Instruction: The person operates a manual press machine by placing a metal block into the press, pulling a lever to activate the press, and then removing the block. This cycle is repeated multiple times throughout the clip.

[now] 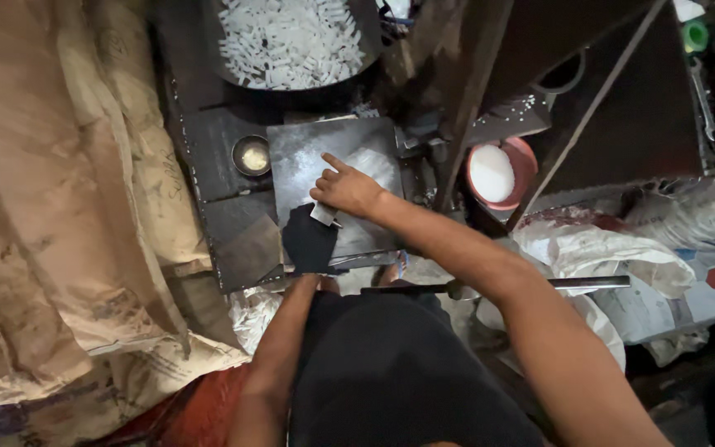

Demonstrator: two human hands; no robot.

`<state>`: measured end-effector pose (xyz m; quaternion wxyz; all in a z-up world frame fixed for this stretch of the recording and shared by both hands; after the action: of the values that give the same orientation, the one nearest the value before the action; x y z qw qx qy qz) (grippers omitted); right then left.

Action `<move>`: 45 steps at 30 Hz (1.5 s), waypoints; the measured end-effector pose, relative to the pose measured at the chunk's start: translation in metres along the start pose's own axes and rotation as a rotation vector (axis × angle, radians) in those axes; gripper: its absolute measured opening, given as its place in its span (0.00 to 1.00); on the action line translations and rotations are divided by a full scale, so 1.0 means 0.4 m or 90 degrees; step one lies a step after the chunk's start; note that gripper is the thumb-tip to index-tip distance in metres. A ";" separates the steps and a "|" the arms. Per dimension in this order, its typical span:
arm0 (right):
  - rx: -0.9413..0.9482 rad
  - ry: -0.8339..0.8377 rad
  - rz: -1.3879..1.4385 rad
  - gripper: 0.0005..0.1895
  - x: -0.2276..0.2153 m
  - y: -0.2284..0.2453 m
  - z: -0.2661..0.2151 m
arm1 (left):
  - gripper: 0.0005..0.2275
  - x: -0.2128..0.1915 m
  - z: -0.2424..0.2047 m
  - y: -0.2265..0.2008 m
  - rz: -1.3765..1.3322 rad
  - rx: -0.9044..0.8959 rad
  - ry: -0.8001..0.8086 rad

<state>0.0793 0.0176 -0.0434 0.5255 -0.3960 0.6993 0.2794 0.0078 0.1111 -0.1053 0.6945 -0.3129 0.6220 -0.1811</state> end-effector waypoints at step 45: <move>0.450 -0.404 0.993 0.36 0.180 0.059 -0.457 | 0.18 0.106 -0.188 -0.097 -0.230 -0.097 0.093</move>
<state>-0.0441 -0.1362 -0.0594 0.4458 0.4686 0.6359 0.4211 -0.0535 0.0397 -0.1139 0.5779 -0.4571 0.6167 -0.2770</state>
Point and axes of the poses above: each hand's wrist, its own z-axis towards the middle knuckle, its own x-axis out of the palm, y = z × x, the point moved 7 cm from there along z, towards the middle knuckle, and after that the axes turned 3 degrees about -y, right-handed, at the moved point
